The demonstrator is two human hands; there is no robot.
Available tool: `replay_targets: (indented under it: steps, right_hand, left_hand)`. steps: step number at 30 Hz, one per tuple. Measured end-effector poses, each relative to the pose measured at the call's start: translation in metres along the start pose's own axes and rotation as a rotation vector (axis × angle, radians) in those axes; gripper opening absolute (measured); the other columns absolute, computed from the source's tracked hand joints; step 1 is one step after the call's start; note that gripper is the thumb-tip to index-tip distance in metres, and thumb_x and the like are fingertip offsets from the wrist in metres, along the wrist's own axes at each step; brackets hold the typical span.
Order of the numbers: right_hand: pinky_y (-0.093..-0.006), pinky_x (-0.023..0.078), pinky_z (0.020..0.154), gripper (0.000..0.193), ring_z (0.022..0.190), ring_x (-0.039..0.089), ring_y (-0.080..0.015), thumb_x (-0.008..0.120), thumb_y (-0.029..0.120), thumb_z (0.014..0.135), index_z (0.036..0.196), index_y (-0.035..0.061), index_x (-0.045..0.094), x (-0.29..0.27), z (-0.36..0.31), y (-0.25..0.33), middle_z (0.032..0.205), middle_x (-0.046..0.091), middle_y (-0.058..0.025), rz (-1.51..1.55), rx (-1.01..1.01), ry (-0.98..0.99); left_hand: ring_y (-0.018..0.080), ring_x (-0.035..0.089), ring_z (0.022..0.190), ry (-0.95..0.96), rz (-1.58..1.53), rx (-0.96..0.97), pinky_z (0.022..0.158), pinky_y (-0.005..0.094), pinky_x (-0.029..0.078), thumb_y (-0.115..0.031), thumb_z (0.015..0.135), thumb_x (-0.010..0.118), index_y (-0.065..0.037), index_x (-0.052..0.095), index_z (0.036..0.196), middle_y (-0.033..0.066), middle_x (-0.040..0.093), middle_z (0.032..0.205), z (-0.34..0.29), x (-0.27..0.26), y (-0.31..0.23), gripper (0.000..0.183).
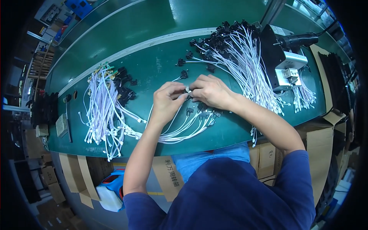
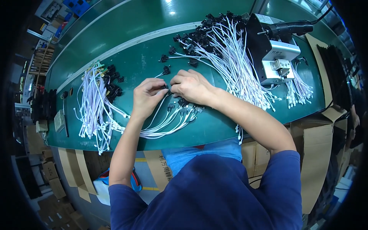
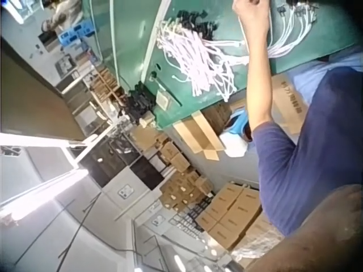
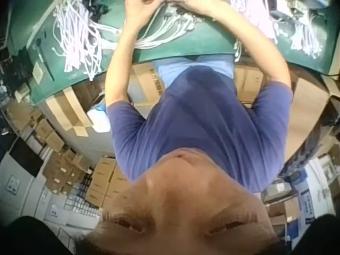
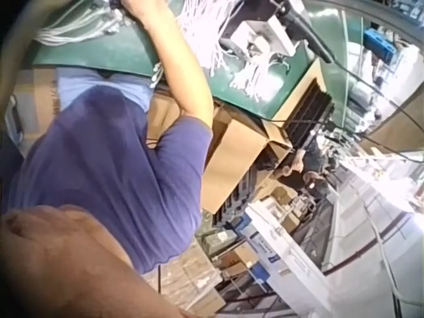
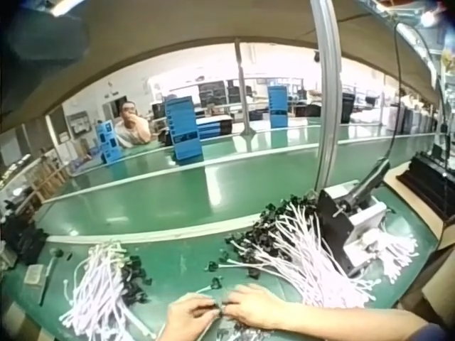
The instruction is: The worker is assembling wiring harnesses by attaching connectors to bundles of wires at a factory workbench.
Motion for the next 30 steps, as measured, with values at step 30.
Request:
replay_targets:
  steps: [30]
  right_hand:
    - [-0.0369, 0.043, 0.084, 0.018, 0.100, 0.058, -0.0215, 0.071, 0.013, 0.077, 0.095, 0.0084, 0.071, -0.003, -0.025, -0.013, 0.103, 0.064, -0.0033, 0.161, 0.129, -0.118]
  left_hand:
    - [0.0287, 0.066, 0.102, 0.285, 0.564, 0.156, 0.091, 0.0364, 0.050, 0.003, 0.072, 0.073, -0.003, 0.029, 0.142, 0.0156, 0.069, 0.101, 0.012, 0.030, -0.016, 0.083]
Point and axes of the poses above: each hand's wrist, its own z-axis towards the middle knuckle, its own x-axis out of the palm, y = z × x, the point moved 9 cm from there along z, towards the middle knuckle
